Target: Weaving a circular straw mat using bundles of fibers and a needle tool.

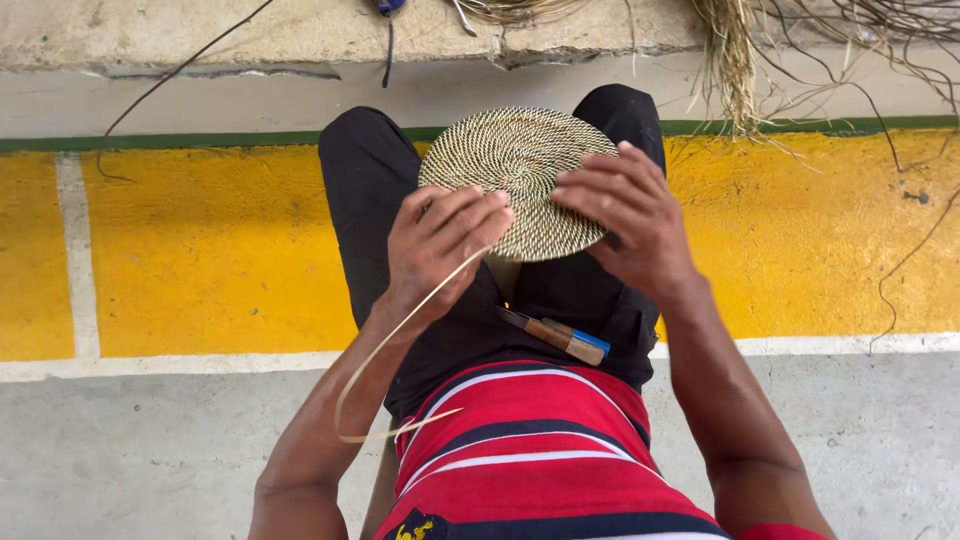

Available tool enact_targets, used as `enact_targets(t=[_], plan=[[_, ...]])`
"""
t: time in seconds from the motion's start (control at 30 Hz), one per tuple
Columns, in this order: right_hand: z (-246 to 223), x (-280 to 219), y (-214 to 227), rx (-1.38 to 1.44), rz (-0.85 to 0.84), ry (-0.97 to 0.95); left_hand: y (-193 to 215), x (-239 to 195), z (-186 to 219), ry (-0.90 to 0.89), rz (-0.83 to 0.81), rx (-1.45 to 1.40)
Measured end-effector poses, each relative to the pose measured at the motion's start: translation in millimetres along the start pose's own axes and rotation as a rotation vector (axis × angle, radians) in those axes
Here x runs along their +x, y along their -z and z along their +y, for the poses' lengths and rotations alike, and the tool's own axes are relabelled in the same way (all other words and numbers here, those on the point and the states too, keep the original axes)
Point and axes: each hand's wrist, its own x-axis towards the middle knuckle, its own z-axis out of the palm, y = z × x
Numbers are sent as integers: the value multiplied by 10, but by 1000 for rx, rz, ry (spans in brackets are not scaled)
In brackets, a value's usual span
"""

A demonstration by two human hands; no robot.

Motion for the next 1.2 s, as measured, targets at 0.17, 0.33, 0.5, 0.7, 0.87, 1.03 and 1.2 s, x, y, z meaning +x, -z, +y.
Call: enact_targets(t=[0.17,0.33,0.5,0.7,0.87,1.03,1.2], plan=[[1,-162,-129,18,155,56,-40,-23,106,-25,79,32],[-87,-143,-118,54,188,46,-19,-32,140,-20,95,40],[-59,-175,-100,13,177,77,-33,-80,134,-23,79,26],[-78,-209,-116,58,144,20,-40,-129,153,19,76,-5],[-236,-122,34,-45,22,130,-5,-153,178,31,3,50],[-178,-235,-78,7,125,86,14,-120,224,23,24,30],[-189,-259,-101,2,104,41,30,-119,185,26,-6,36]])
